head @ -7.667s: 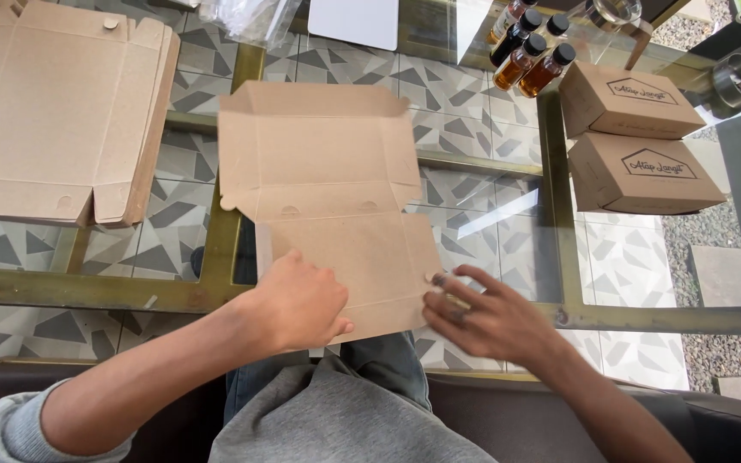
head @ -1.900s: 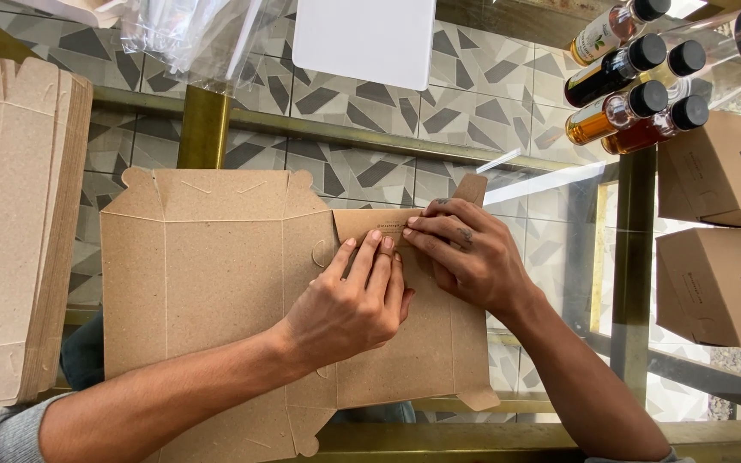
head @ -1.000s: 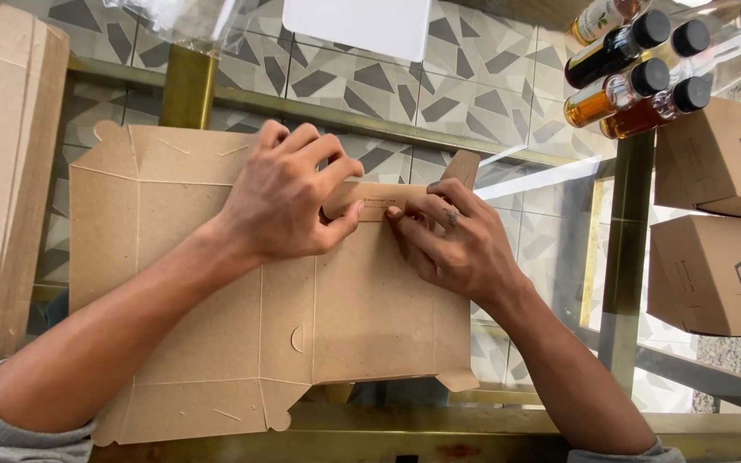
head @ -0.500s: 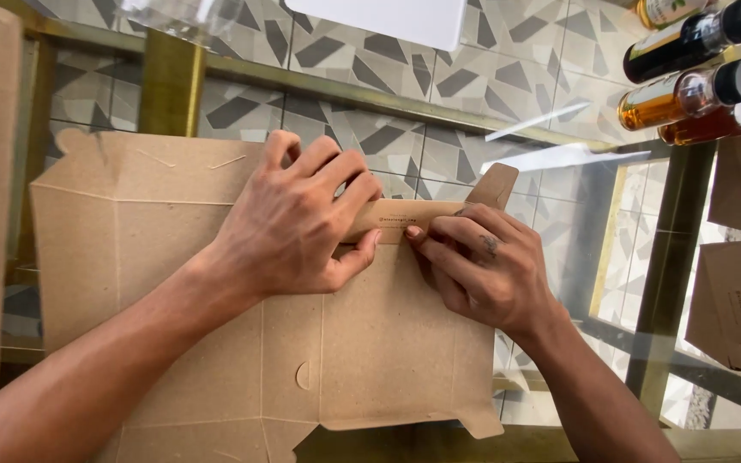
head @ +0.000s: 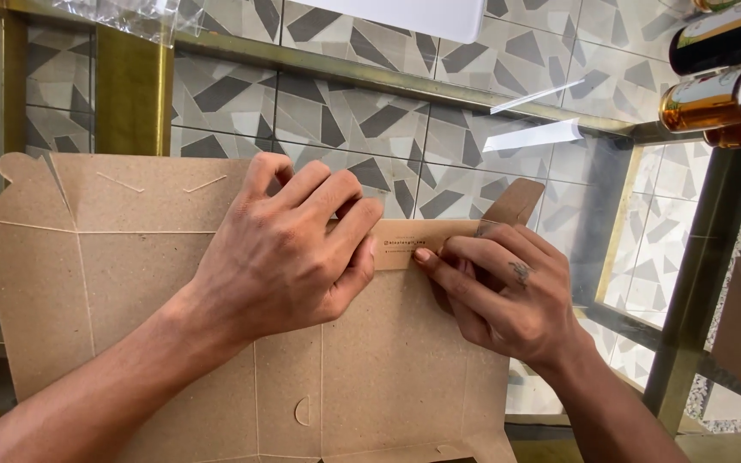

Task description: The person assembles a flat cardboard box by folding its side flaps and securing a small cardboard tab into a slot on the top flap. The person repeats the tab insertion and adjustment several times to ensure it is properly seated.

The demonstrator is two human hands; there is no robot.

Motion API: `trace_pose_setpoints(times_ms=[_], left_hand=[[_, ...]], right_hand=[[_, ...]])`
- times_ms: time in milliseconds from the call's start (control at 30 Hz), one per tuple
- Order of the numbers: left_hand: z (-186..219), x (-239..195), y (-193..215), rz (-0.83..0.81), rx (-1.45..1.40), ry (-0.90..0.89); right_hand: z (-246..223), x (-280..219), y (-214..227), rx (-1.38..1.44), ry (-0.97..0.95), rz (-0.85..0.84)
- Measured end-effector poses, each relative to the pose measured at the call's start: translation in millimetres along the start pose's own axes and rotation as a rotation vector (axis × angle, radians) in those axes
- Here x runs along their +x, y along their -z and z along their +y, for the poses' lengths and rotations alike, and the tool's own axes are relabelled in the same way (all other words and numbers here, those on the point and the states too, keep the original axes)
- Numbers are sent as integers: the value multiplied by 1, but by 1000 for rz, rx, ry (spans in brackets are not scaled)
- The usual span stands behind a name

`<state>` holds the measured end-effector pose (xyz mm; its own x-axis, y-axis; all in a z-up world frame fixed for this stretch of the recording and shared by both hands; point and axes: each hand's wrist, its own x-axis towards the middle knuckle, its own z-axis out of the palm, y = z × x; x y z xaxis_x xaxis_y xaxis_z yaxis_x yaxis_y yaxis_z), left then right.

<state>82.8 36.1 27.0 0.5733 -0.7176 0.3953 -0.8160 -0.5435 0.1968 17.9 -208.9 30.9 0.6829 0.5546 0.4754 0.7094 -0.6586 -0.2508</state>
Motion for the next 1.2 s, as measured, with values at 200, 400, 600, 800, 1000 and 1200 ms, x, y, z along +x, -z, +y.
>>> trace_pose_setpoints(times_ms=[200, 400, 600, 800, 1000, 1200], left_hand=[[-2, 2, 3, 9, -91, 11], [0, 2, 4, 21, -65, 21], [-1, 2, 4, 41, -76, 20], [-1, 1, 3, 41, -92, 18], [-4, 0, -1, 17, -230, 57], [1, 4, -4, 102, -184, 66]], right_hand=[[-1, -1, 0, 36, -8, 10], [-10, 3, 4, -46, 29, 5], [-35, 8, 7, 81, -11, -80], [-42, 9, 3, -80, 52, -77], [-50, 5, 2, -240, 110, -81], [-47, 2, -1, -197, 93, 9]])
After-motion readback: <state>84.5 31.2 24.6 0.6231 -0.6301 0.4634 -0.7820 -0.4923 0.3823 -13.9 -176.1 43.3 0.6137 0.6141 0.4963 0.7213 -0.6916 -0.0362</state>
